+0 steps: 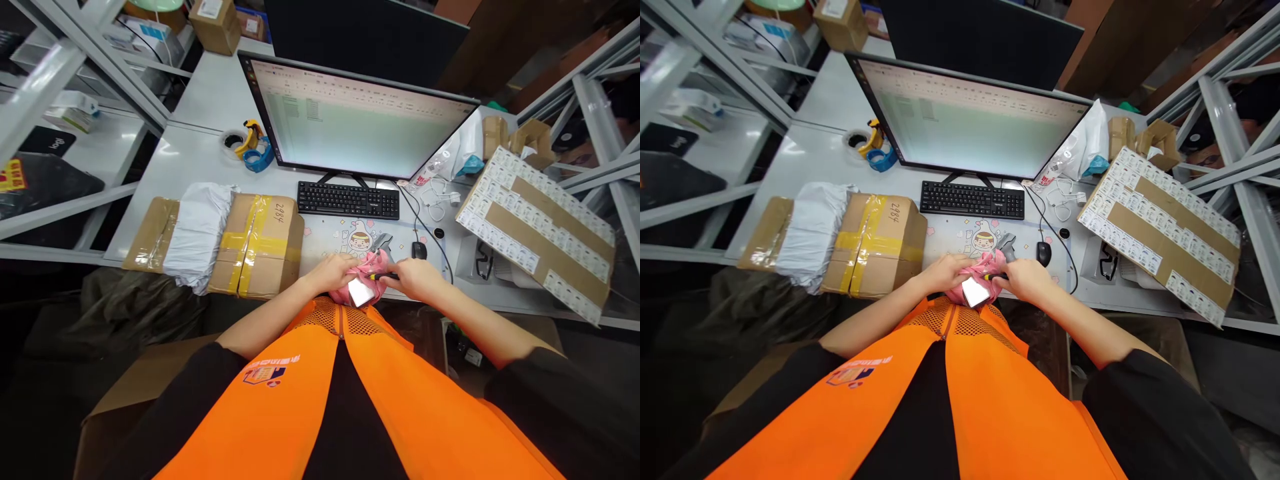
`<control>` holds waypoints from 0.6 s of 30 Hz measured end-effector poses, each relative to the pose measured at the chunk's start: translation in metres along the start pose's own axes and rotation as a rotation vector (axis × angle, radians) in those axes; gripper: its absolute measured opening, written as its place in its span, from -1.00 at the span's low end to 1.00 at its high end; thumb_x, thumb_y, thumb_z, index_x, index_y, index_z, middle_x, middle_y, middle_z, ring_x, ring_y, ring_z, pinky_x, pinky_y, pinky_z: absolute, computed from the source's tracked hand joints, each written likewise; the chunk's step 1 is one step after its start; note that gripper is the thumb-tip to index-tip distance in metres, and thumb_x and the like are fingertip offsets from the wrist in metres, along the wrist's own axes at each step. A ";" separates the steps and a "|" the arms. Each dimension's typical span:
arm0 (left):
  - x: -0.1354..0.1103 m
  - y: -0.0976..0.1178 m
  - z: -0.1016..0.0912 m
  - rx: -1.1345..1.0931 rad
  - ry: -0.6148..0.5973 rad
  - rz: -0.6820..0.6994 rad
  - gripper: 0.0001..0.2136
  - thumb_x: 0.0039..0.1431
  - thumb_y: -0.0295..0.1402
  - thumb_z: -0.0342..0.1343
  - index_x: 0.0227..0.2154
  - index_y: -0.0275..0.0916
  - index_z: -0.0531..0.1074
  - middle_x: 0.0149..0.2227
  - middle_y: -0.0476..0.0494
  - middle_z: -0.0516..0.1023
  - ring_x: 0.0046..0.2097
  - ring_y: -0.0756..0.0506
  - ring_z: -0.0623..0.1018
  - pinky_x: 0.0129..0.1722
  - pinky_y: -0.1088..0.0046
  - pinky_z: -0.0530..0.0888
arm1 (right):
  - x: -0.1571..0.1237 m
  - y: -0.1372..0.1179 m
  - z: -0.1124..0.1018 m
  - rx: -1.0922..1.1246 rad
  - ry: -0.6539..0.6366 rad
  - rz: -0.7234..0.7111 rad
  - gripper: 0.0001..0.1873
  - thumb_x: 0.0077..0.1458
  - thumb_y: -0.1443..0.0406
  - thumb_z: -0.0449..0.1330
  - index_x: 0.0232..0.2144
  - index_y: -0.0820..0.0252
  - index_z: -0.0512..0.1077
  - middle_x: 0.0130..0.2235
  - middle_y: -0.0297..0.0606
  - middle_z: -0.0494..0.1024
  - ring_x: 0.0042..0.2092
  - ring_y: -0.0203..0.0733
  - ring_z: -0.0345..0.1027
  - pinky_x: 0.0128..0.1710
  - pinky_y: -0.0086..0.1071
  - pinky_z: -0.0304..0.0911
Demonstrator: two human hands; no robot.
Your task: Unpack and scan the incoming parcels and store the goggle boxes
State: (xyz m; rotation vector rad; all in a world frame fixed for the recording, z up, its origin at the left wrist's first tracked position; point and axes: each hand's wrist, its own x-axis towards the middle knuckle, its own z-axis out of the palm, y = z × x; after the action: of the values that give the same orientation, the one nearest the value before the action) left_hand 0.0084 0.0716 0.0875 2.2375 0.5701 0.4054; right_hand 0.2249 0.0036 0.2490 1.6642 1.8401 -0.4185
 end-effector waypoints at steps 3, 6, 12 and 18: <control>0.001 0.000 0.001 -0.011 0.011 0.013 -0.63 0.46 -0.30 0.10 0.22 -0.22 0.59 0.03 -0.27 0.71 0.03 -0.24 0.67 0.05 0.27 0.54 | -0.004 0.002 0.003 -0.025 0.007 0.082 -0.52 0.48 -0.06 0.10 0.02 0.09 0.67 -0.12 -0.04 0.72 -0.11 0.08 0.62 -0.20 -0.26 0.33; -0.001 -0.003 0.001 -0.032 0.035 0.019 -0.64 0.47 -0.28 0.08 0.20 -0.22 0.60 -0.01 -0.26 0.72 0.01 -0.23 0.68 0.03 0.28 0.55 | -0.010 0.010 0.006 -0.053 0.037 0.124 -0.50 0.49 -0.06 0.08 -0.05 0.14 0.65 -0.09 -0.01 0.71 -0.10 0.07 0.61 -0.23 -0.28 0.30; -0.006 -0.006 0.001 -0.095 0.067 -0.013 -0.66 0.42 -0.27 0.11 0.13 -0.17 0.65 0.00 -0.22 0.74 0.02 -0.22 0.68 0.04 0.31 0.53 | -0.016 0.027 0.010 0.156 0.111 0.001 -0.55 0.46 -0.07 0.13 0.00 0.01 0.68 -0.11 -0.19 0.74 -0.12 -0.01 0.60 -0.27 -0.33 0.24; -0.003 0.000 0.000 -0.197 0.058 -0.052 -0.69 0.36 -0.27 0.13 0.02 -0.16 0.69 -0.08 -0.18 0.76 -0.05 -0.20 0.69 -0.02 0.35 0.50 | -0.005 0.010 0.020 0.110 0.139 -0.085 -0.55 0.46 -0.03 0.14 0.11 0.02 0.67 -0.06 -0.12 0.74 -0.09 0.03 0.61 -0.23 -0.30 0.28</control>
State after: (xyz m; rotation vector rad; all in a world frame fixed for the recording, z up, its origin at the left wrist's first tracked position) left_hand 0.0057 0.0702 0.0875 2.0244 0.5918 0.4801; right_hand 0.2388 -0.0106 0.2382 1.7304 2.0279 -0.4571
